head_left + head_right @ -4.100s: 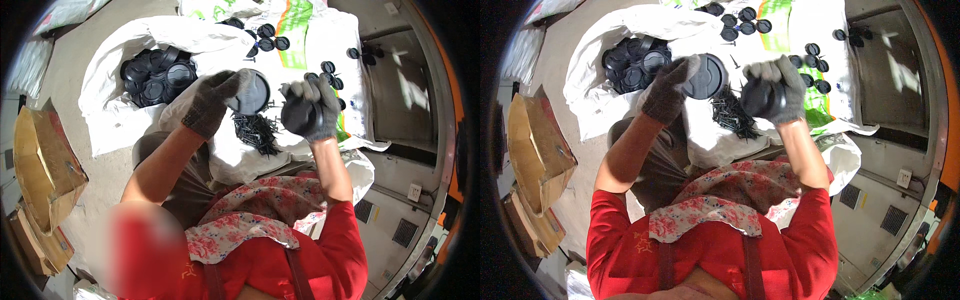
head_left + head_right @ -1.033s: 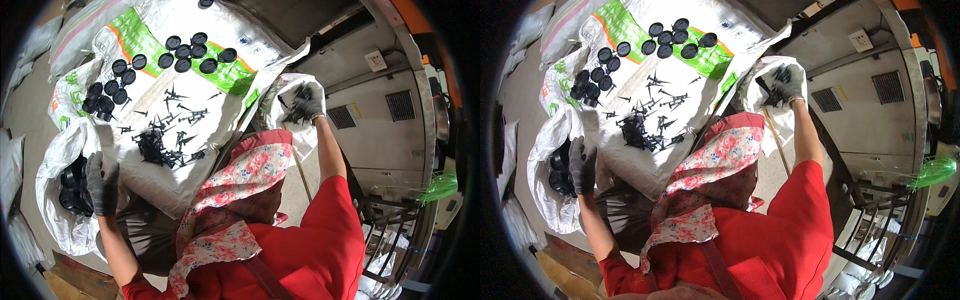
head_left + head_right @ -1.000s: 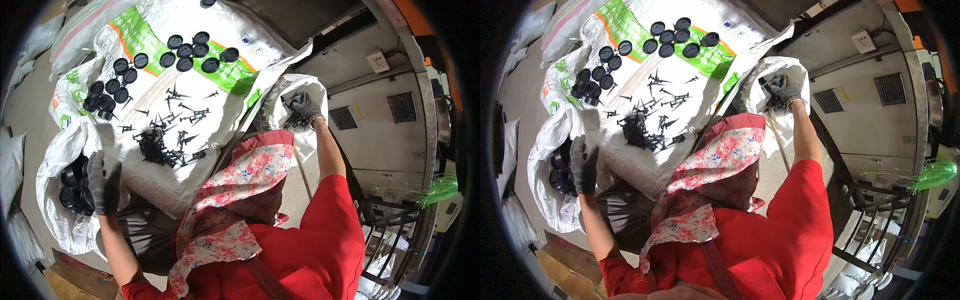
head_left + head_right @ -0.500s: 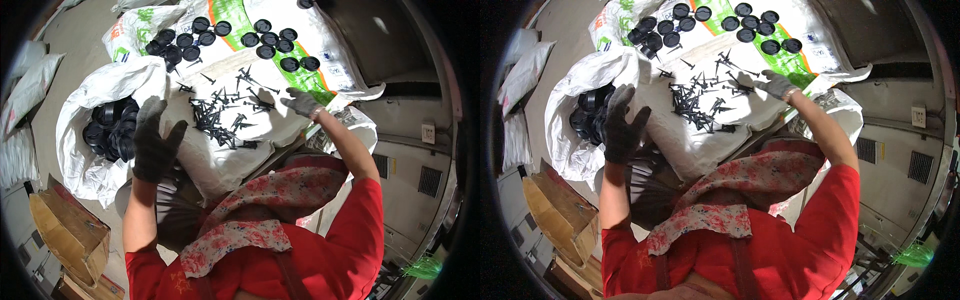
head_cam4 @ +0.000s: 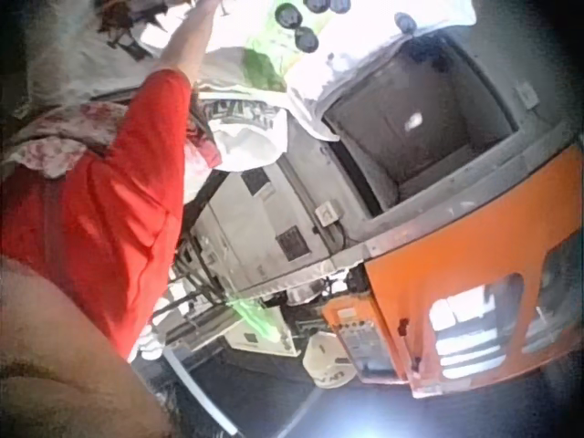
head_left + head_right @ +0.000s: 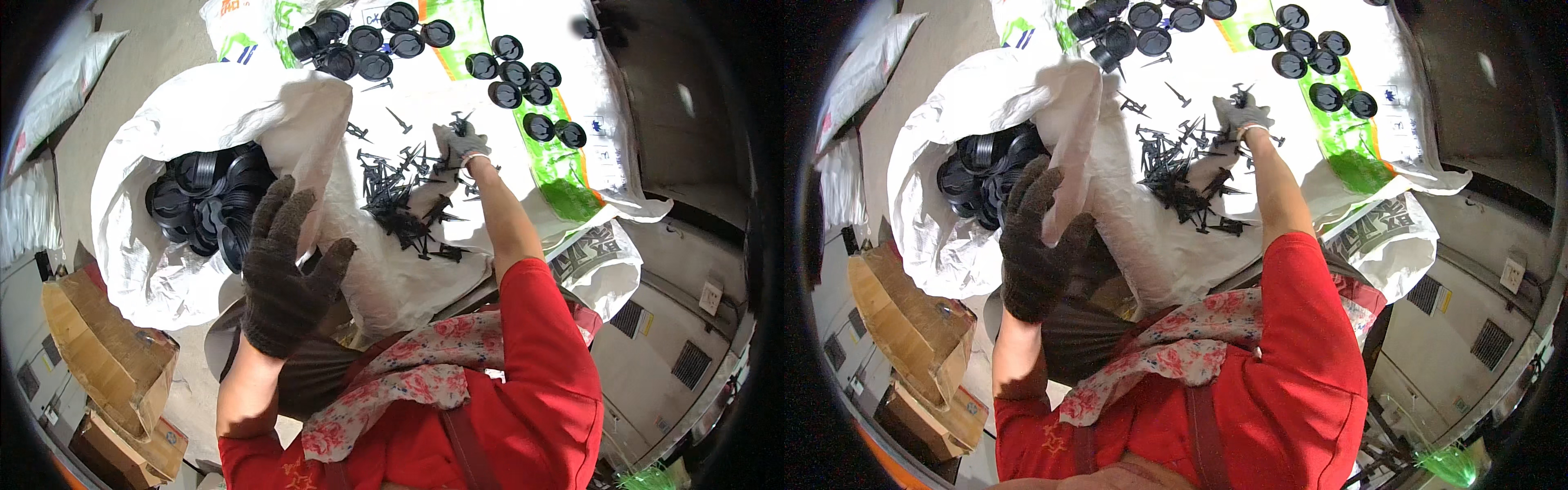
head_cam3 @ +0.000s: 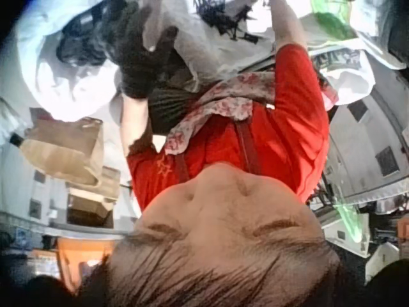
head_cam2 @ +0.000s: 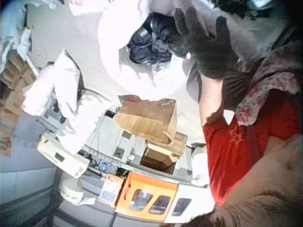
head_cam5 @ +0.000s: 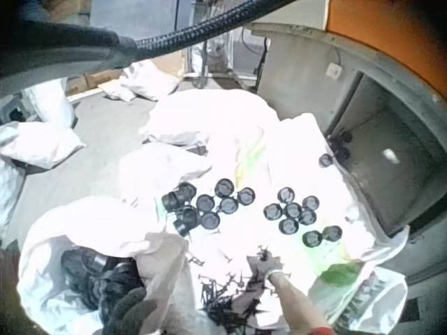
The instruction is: The person sits on the floor and repeatedly picks up black circular plastic caps and metal fasteners from a white sack. They insert the fasteners into the caps by hand and place the assembled units back into the sack. The process is repeated continuously.
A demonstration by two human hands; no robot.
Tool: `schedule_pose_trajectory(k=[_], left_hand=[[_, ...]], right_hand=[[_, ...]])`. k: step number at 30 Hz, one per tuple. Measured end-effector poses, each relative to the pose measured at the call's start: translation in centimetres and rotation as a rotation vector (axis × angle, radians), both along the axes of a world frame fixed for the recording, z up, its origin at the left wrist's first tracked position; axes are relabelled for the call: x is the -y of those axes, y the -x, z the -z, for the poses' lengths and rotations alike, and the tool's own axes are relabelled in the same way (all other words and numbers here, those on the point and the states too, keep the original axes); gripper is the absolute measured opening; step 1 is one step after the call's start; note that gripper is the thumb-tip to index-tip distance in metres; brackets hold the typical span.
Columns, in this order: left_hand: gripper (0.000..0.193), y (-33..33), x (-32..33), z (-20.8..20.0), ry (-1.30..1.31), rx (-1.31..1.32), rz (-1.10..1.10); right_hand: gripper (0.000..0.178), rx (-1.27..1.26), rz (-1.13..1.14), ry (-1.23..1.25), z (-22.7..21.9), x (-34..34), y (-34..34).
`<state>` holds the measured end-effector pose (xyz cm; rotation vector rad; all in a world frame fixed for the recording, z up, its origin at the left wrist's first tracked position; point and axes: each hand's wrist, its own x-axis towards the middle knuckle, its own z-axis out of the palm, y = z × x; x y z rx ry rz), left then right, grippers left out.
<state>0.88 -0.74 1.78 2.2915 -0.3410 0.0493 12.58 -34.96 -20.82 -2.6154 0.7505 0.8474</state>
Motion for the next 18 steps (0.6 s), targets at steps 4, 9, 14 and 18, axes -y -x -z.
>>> schedule_pose_trajectory(k=[4, 9, 14, 18], left_hand=[[0.052, -0.5, 0.7, -0.4, -0.016, 0.005, 0.043], [0.051, 0.1, 0.1, -0.5, -0.037, 0.029, 0.036], [0.051, 1.0, -0.3, -1.0, 0.033, -0.002, -0.007], [0.05, 1.4, -0.3, -1.0, 0.032, 0.036, 0.006]], right_hand=[[0.079, 0.006, -0.399, -0.025, 5.5, -6.0, -0.6], [0.08, -0.037, -0.519, -0.114, -1.8, -15.8, 5.4], [0.069, 0.009, -0.866, 0.057, -0.7, -9.1, 8.3], [0.08, -0.01, -0.611, 0.007, -0.9, -3.5, 10.7]])
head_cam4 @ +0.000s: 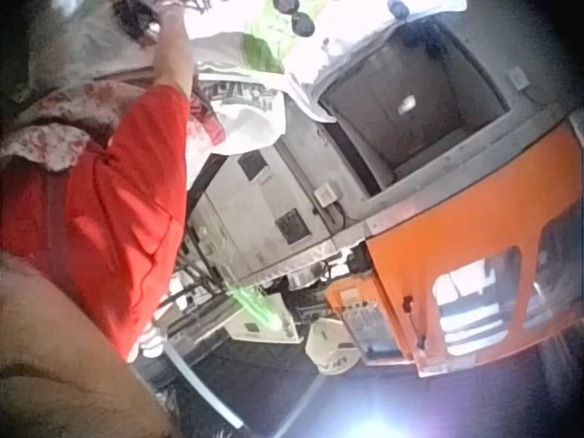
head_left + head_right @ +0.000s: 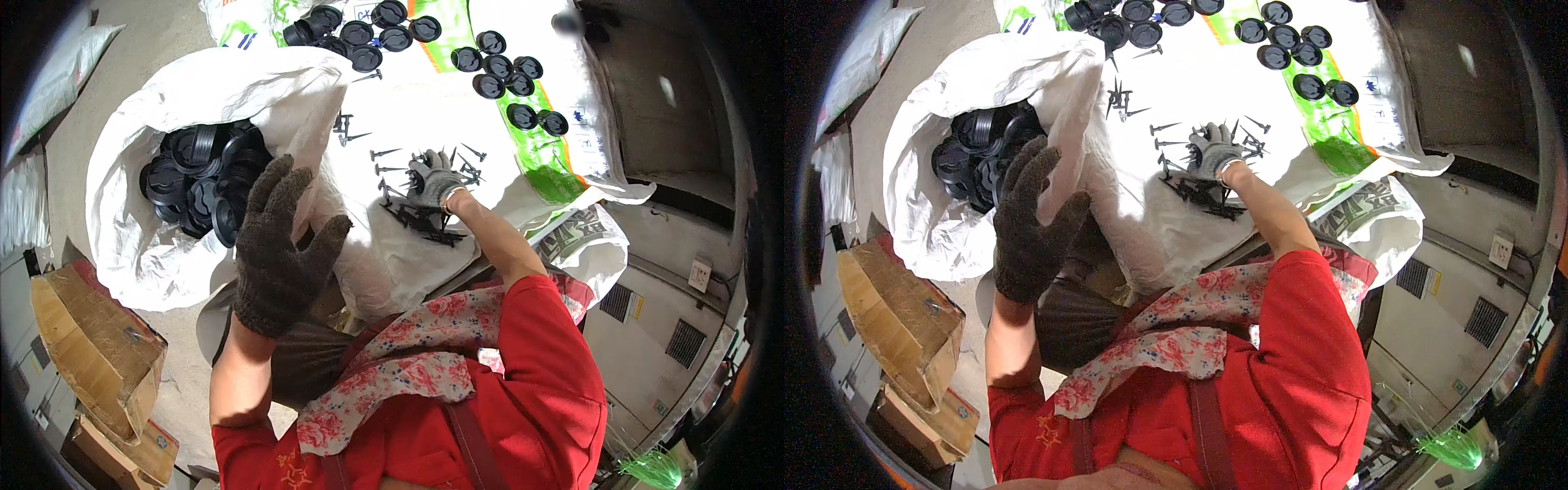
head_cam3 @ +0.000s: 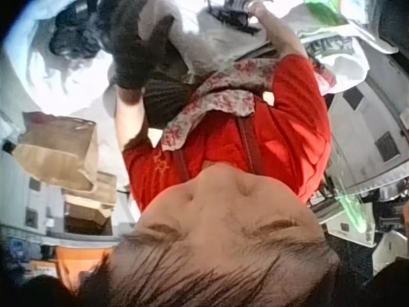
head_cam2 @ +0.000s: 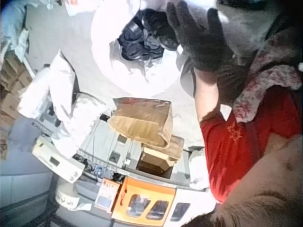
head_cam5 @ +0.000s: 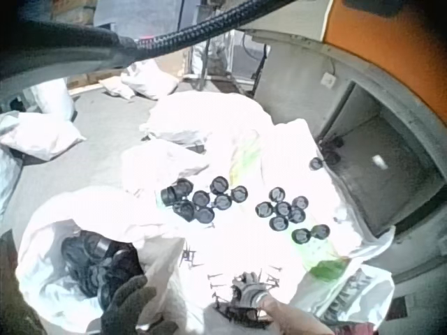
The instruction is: The person sits on the floor and repeatedly picks up black circular plastic caps and metal fasteners from a white sack. They insert the fasteners into the caps by hand and place the assembled units back into the sack. The process is repeated continuously.
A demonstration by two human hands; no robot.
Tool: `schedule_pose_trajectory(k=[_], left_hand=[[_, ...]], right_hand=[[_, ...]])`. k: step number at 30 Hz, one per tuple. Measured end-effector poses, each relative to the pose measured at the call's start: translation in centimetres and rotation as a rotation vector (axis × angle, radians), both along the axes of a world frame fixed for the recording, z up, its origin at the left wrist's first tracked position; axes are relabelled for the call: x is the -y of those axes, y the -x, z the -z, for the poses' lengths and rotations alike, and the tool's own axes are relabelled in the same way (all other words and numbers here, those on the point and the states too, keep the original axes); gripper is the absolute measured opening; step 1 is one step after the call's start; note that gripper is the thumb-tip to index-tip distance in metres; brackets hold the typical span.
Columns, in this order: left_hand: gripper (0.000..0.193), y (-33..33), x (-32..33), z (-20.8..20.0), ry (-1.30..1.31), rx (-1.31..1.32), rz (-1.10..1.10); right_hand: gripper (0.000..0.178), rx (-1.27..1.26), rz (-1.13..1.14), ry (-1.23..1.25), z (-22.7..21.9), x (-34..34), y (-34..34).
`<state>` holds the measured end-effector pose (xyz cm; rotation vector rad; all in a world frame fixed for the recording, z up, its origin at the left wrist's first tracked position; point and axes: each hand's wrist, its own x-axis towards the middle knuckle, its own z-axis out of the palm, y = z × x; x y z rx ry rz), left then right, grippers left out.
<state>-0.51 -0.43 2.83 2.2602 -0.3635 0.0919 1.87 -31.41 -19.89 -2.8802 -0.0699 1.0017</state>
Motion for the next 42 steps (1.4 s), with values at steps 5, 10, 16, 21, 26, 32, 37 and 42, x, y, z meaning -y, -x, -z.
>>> schedule_pose_trajectory(k=[5, 10, 16, 21, 26, 32, 37, 42], left_hand=[[0.049, 0.1, 0.6, -0.2, 0.006, 0.035, 0.025], [0.049, 0.3, 1.2, -0.1, 0.017, 0.012, 0.019], [0.049, 0.5, 0.6, 0.1, 0.047, 0.038, 0.005], [0.048, 0.4, 0.6, 0.0, 0.016, 0.052, 0.011], [0.046, 0.3, 0.3, 0.5, 0.047, 0.051, 0.001], [0.043, 0.0, 1.0, 0.1, 0.021, 0.112, 0.003], [0.045, -0.1, 1.4, 0.2, -0.004, 0.084, -0.004], [0.044, -0.3, 2.6, 0.7, -0.024, 0.083, 0.037]], right_hand=[[0.086, -0.153, -0.043, -0.025, 0.5, 1.2, 4.0], [0.084, -0.259, -0.241, -0.026, -4.4, -2.8, 5.3], [0.065, -0.132, -0.309, 0.043, -1.5, -1.1, 6.3], [0.05, -0.015, -0.342, 0.121, 1.3, -0.6, 6.3], [0.05, -0.068, -0.281, 0.006, 3.3, 1.0, 4.6], [0.055, -0.142, -0.163, -0.146, -0.6, 2.7, 2.7], [0.048, 0.004, -0.268, -0.204, -9.5, 1.8, 1.1], [0.058, 0.354, -0.331, -0.302, -1.1, 8.6, 2.0]])
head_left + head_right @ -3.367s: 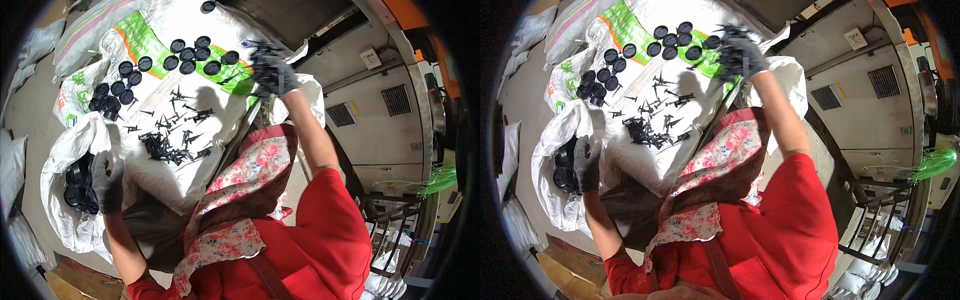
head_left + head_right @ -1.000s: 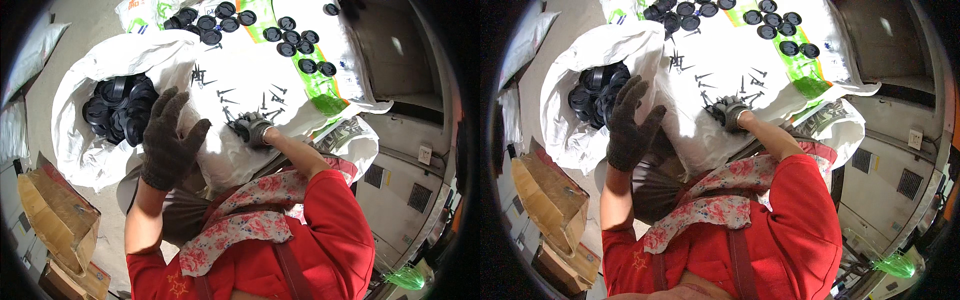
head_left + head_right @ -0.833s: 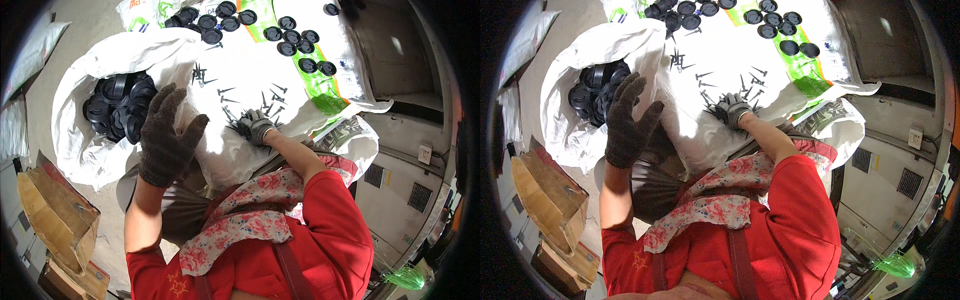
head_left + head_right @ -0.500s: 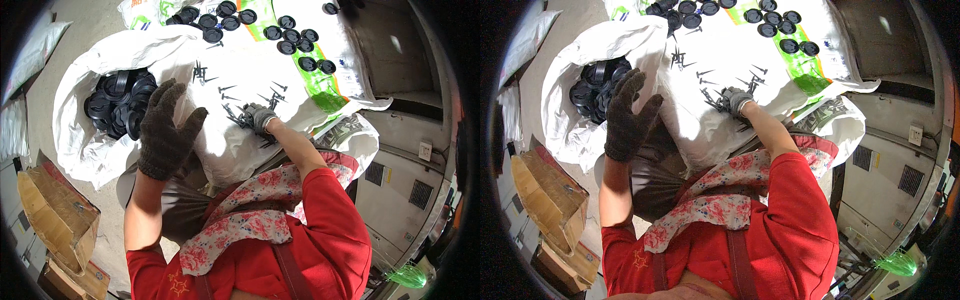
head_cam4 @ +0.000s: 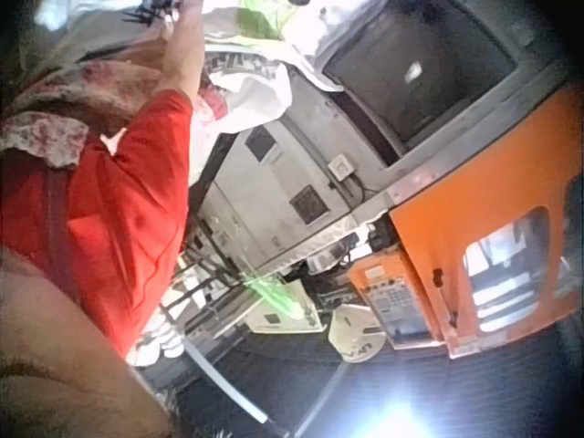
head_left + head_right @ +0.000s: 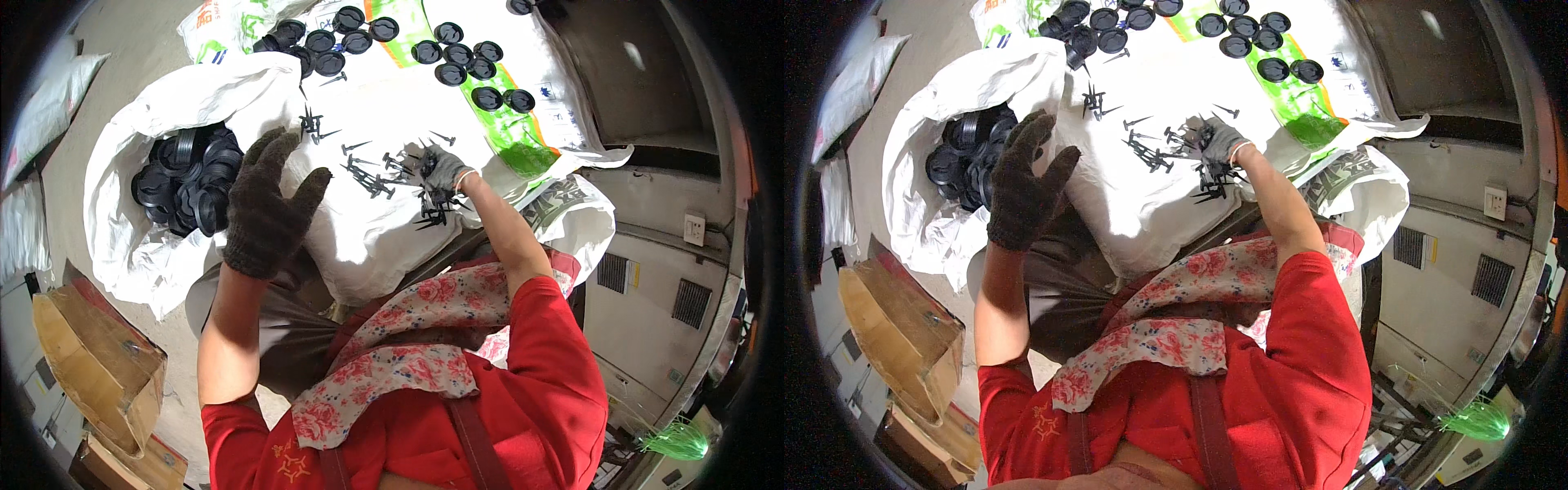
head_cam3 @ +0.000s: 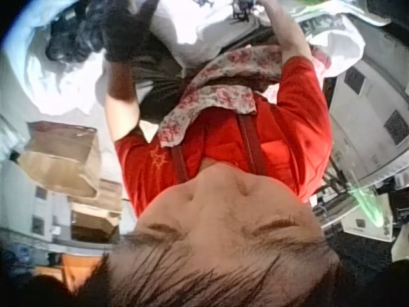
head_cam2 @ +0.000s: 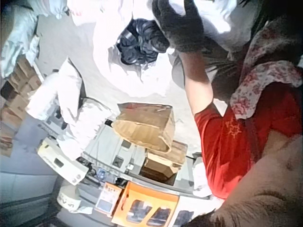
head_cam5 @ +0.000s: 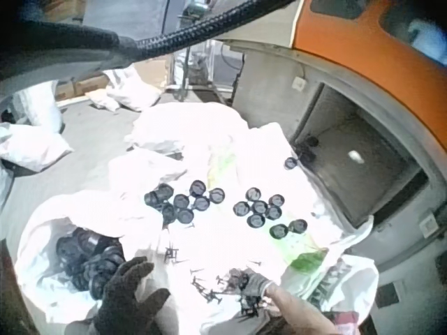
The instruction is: The person sits on the floor and repeatedly picks up black circular plastic caps and metal fasteners from a white sack. They insert the fasteners into the caps by hand and place the assembled units back into the sack. The process is repeated continuously.
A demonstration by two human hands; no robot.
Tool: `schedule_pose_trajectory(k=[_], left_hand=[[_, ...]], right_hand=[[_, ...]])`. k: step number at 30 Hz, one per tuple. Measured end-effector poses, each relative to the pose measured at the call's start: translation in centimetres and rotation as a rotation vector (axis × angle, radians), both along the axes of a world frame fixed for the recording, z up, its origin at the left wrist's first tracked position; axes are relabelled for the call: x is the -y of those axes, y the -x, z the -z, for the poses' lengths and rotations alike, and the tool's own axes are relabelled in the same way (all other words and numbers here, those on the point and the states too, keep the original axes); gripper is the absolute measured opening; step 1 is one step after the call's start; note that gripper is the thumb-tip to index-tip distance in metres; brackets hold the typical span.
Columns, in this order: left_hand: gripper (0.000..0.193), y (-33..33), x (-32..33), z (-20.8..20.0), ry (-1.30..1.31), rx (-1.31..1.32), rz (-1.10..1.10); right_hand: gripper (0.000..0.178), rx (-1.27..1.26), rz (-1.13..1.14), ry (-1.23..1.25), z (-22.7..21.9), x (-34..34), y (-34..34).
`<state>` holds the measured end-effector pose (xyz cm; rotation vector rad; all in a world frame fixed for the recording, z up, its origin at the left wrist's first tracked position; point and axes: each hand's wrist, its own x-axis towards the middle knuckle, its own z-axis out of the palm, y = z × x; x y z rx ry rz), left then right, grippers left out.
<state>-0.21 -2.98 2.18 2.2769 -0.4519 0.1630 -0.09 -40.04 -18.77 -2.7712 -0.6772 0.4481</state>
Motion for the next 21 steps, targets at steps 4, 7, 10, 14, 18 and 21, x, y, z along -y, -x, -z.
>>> schedule_pose_trajectory(k=[4, 7, 10, 14, 18, 21], left_hand=[[0.043, 0.1, 0.1, 0.6, -0.022, -0.012, -0.014], [0.043, -0.5, 1.0, 1.1, 0.001, 0.005, 0.046], [0.044, -0.3, 0.4, 0.5, -0.05, -0.017, 0.035], [0.044, -0.7, 1.5, 0.6, -0.036, -0.055, 0.084], [0.045, -1.0, 1.7, 1.1, -0.049, -0.065, 0.086], [0.047, -1.1, 2.1, 1.4, -0.057, -0.006, 0.171]], right_hand=[[0.044, -0.498, 0.405, -0.252, 4.2, 5.5, 0.8], [0.037, -0.573, 0.751, -0.613, 6.1, 9.7, 2.8], [0.026, -0.637, 1.04, -1.164, -1.2, 2.6, 0.1], [0.018, -0.606, 0.988, -1.277, -5.3, 2.9, -1.0], [0.019, -0.637, 0.955, -1.254, -15.0, 4.8, -0.8], [0.015, -0.328, 0.903, -1.303, -19.2, 11.2, 2.7]])
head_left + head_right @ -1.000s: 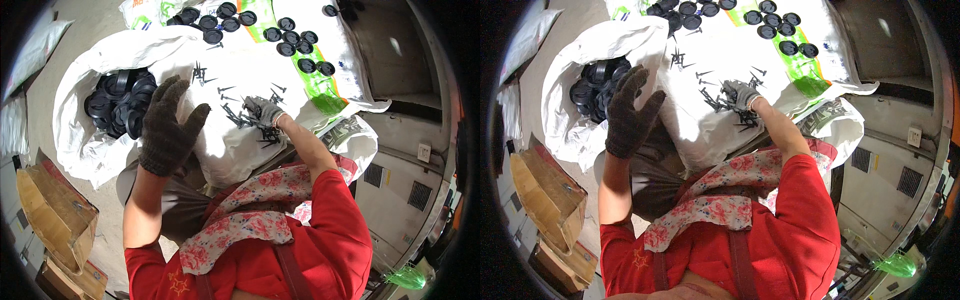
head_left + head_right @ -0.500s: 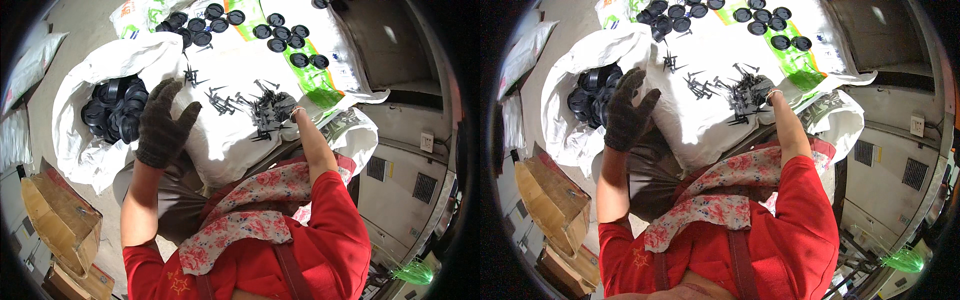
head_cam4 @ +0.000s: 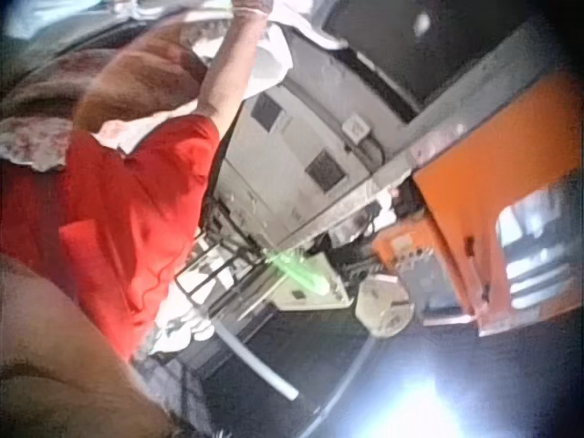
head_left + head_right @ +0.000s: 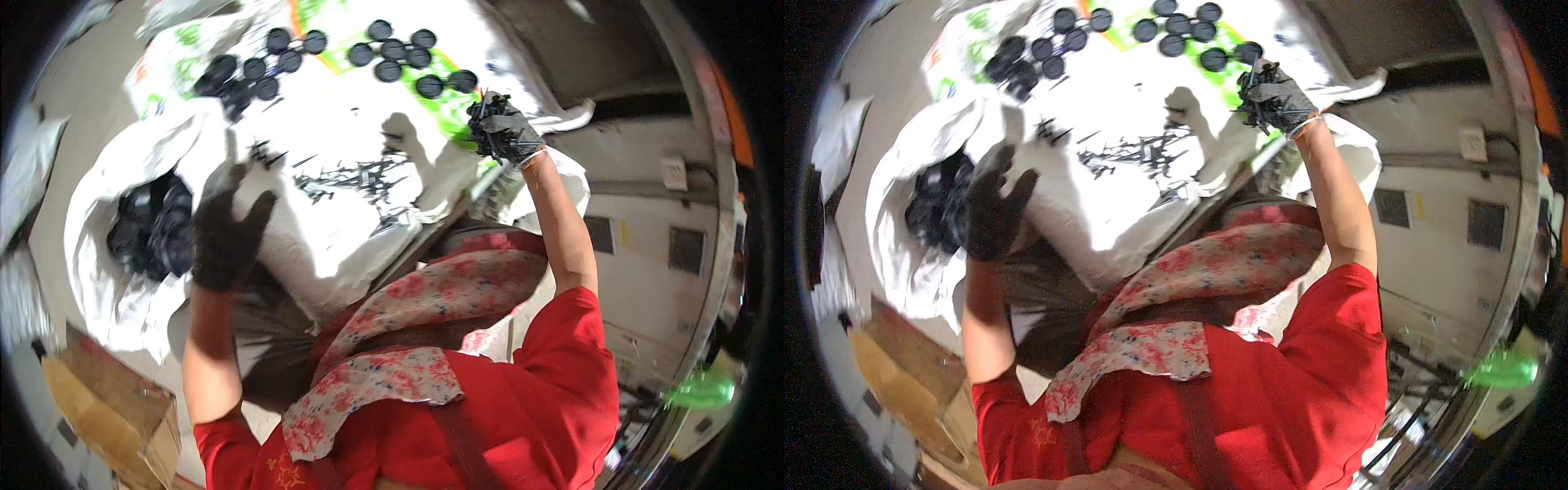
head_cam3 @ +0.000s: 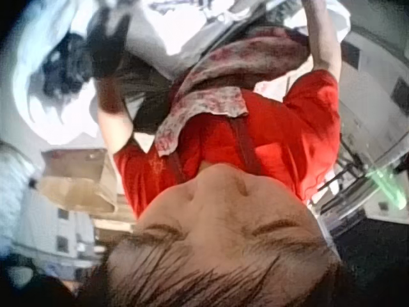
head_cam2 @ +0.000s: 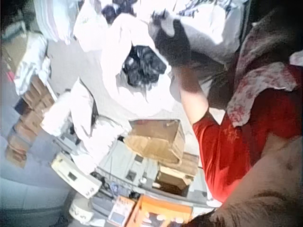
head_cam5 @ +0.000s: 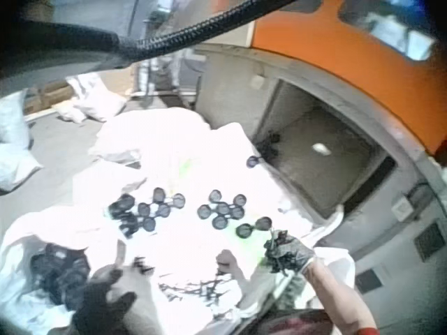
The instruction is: The person sits on the floor and repeatedly picks up black circular plastic caps and metal fasteners from a white sack. They insert the fasteners into the caps by hand and place the assembled units back into the sack. The process is repeated continuously.
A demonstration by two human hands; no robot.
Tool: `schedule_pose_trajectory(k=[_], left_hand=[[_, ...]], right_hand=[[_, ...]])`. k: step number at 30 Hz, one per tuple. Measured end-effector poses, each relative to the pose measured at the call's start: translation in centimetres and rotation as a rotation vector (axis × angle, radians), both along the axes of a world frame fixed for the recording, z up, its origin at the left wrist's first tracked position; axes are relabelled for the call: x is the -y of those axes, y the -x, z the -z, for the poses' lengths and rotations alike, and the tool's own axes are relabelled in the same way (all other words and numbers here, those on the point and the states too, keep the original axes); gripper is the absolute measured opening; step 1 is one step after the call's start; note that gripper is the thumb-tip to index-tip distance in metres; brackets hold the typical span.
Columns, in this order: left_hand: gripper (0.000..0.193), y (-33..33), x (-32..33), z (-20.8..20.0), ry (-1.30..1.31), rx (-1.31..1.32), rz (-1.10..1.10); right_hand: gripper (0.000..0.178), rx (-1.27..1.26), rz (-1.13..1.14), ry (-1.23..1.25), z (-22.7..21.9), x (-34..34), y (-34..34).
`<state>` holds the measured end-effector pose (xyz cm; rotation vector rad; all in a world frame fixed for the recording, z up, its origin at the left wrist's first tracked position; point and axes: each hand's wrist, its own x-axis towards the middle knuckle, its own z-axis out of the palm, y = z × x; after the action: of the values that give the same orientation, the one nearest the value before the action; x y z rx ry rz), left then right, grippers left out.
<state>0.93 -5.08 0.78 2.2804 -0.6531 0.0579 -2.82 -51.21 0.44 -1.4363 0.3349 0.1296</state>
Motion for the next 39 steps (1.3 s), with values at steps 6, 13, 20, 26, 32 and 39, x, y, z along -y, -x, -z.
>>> schedule_pose_trajectory(k=[6, 13, 20, 26, 32, 39], left_hand=[[0.037, 0.9, 0.9, -0.5, -0.014, 0.067, 0.066], [0.037, 1.4, 2.4, -0.8, -0.044, -0.048, 0.052], [0.047, 1.4, 2.4, -0.6, -0.088, 0.053, 0.039], [0.048, 1.3, 2.2, -0.2, -0.04, 0.02, 0.035], [0.047, 0.9, -0.4, -0.9, -0.018, 0.0, -0.045], [0.049, 0.7, -1.1, -1.2, -0.019, -0.054, -0.059]], right_hand=[[0.018, -0.139, 0.282, 0.377, -6.3, 12.1, 12.5], [0.043, -0.496, 0.177, 1.607, 9.9, 18.3, 22.0], [0.027, -0.15, 0.037, 1.621, 1.6, 10.4, 11.0], [0.05, -0.377, -0.434, 1.076, 9.3, -3.0, 0.0], [0.057, -0.488, -0.57, 1.193, 22.4, -7.7, -5.4], [0.093, -0.589, -0.552, 1.156, 20.8, -25.1, -5.4]])
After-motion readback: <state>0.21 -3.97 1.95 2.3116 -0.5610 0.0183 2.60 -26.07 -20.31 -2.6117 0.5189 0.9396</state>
